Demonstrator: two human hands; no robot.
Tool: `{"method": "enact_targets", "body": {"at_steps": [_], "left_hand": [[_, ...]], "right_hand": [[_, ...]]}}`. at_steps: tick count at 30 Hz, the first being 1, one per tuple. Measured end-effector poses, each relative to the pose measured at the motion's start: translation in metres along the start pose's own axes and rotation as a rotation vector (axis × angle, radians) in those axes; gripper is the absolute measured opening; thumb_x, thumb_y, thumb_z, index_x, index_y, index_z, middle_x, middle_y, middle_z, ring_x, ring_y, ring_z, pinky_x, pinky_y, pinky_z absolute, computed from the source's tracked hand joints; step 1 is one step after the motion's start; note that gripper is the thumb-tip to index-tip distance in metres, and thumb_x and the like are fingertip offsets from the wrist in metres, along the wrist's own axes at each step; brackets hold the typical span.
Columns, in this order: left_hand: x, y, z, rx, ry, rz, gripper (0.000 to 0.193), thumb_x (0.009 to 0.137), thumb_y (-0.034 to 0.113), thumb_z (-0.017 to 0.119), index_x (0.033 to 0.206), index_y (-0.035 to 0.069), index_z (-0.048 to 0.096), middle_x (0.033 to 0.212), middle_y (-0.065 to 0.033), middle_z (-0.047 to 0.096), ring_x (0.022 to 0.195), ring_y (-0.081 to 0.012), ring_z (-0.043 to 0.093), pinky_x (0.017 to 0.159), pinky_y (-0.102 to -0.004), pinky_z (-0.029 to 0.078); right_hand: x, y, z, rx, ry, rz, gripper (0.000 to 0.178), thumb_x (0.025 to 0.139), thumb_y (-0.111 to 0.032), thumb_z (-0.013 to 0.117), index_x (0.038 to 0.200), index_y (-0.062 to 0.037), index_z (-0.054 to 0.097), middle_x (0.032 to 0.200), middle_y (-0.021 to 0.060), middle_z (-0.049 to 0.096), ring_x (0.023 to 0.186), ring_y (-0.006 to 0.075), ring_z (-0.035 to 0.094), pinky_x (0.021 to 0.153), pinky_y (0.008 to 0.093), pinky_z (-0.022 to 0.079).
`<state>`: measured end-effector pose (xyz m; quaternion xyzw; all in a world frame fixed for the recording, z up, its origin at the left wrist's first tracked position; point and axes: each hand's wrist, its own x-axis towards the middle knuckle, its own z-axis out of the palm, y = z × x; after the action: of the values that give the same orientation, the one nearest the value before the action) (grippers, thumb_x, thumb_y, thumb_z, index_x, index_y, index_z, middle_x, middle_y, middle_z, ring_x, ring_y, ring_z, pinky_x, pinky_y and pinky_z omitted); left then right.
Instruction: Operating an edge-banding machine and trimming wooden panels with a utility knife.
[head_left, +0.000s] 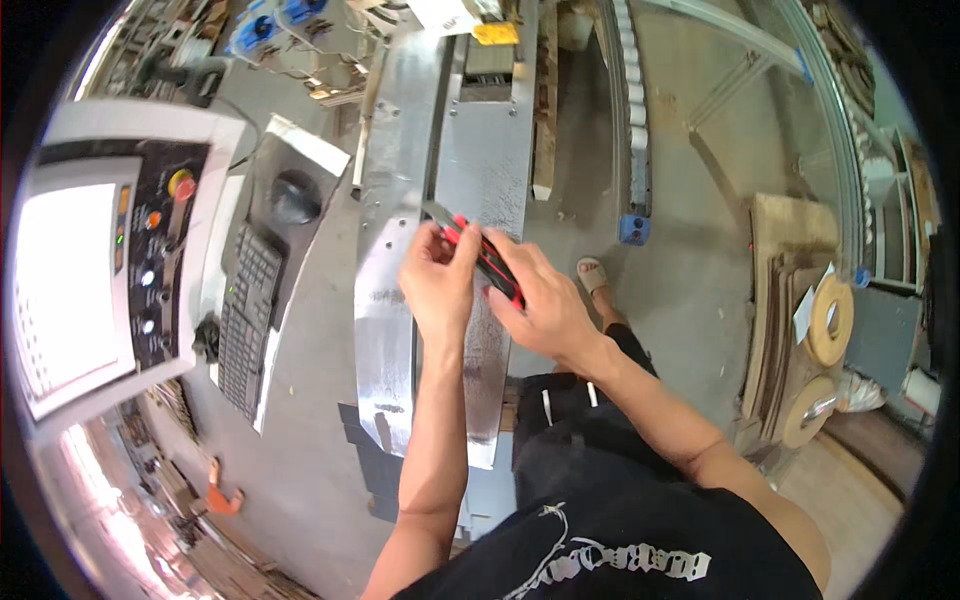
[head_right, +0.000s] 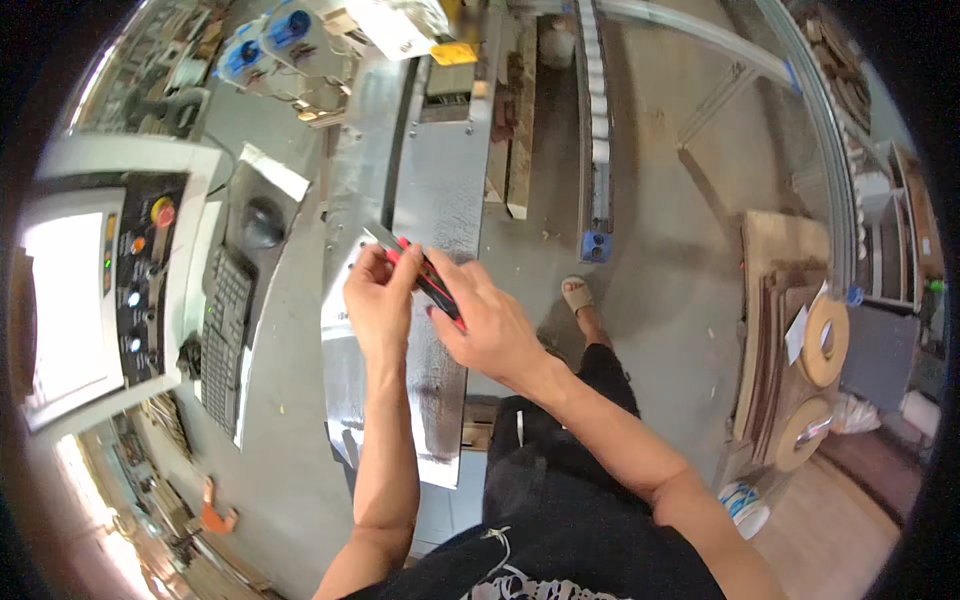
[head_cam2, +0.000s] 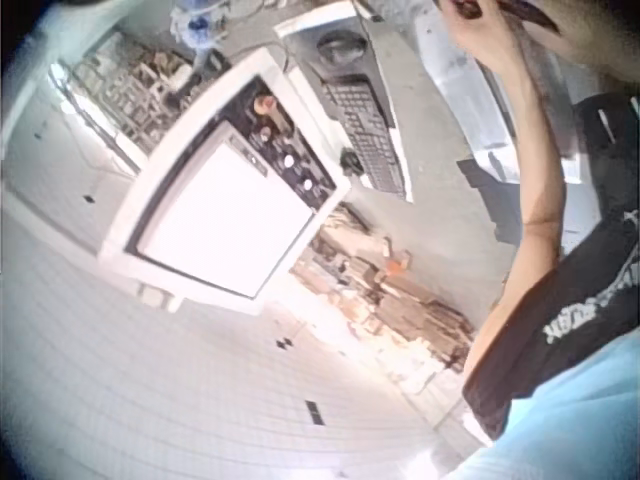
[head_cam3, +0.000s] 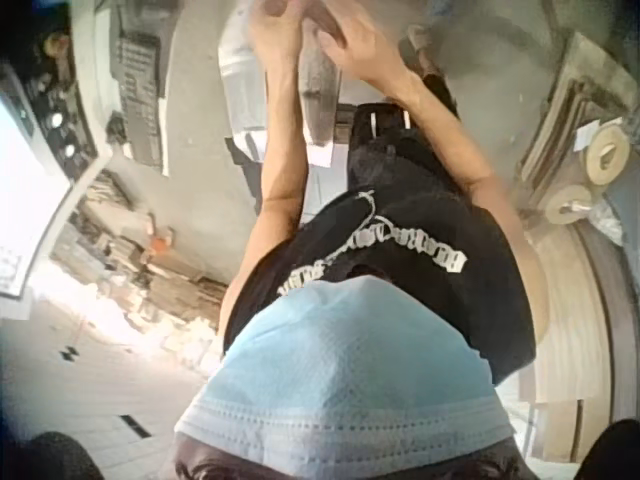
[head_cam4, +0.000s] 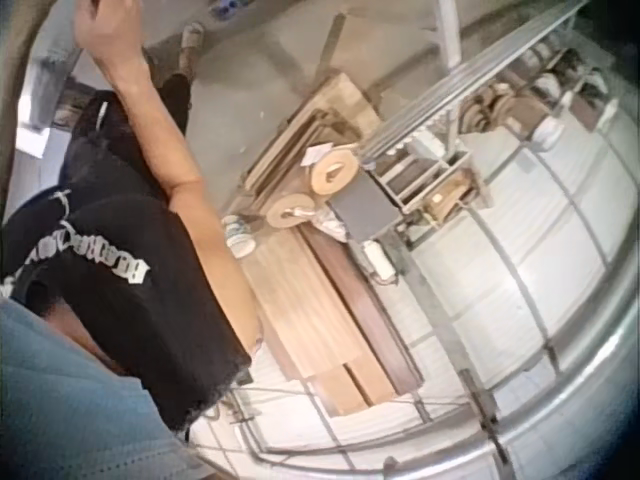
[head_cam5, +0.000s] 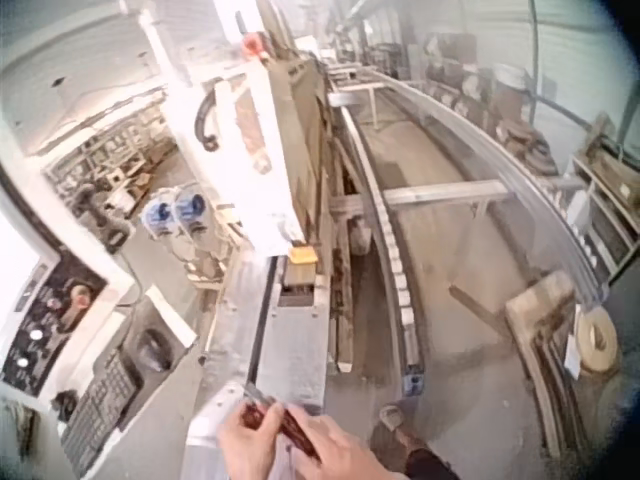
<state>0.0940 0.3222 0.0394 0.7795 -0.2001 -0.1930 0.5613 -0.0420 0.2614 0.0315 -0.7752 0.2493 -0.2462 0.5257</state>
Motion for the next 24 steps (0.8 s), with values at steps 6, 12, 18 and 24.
{"method": "enact_targets", "body": {"at_steps": [6, 12, 18, 24], "left_hand": [[0.098, -0.008, 0.021, 0.112, -0.182, 0.179, 0.038, 0.095, 0.030, 0.064, 0.108, -0.006, 0.065, 0.092, -0.0097, 0.069, 0.085, -0.0105, 0.061, 0.075, -0.0243, 0.048], [0.185, -0.009, 0.043, 0.392, -0.146, 0.337, 0.033, 0.096, 0.027, 0.061, 0.111, -0.002, 0.065, 0.096, -0.0087, 0.069, 0.089, -0.0128, 0.062, 0.080, -0.0262, 0.048], [0.265, -0.046, 0.040, 0.370, -0.117, 0.476, 0.029, 0.093, 0.022, 0.063, 0.108, -0.003, 0.065, 0.110, -0.0115, 0.067, 0.101, -0.0154, 0.060, 0.088, -0.0273, 0.045], [0.265, -0.060, 0.065, 0.292, -0.091, 0.448, 0.024, 0.092, 0.014, 0.061, 0.107, -0.004, 0.065, 0.122, -0.0172, 0.063, 0.111, -0.0232, 0.058, 0.095, -0.0316, 0.044]], "right_hand": [[0.091, 0.033, 0.025, 0.402, 0.047, 0.289, 0.055, 0.093, -0.017, 0.051, 0.144, -0.0087, 0.033, 0.100, 0.0238, 0.063, 0.088, 0.0402, 0.062, 0.077, 0.0424, 0.048], [0.202, 0.089, 0.054, 0.754, 0.212, 0.347, 0.055, 0.089, -0.024, 0.048, 0.139, -0.0032, 0.037, 0.100, 0.0306, 0.062, 0.093, 0.0448, 0.063, 0.079, 0.0472, 0.048], [0.255, 0.080, 0.066, 0.589, 0.466, 0.224, 0.050, 0.086, -0.021, 0.048, 0.121, 0.0145, 0.050, 0.092, 0.0376, 0.062, 0.092, 0.0507, 0.061, 0.086, 0.0526, 0.048], [0.274, 0.097, 0.051, 0.476, 0.511, 0.324, 0.038, 0.084, -0.020, 0.051, 0.103, 0.0134, 0.057, 0.088, 0.0373, 0.062, 0.090, 0.0500, 0.062, 0.086, 0.0518, 0.049]]}}
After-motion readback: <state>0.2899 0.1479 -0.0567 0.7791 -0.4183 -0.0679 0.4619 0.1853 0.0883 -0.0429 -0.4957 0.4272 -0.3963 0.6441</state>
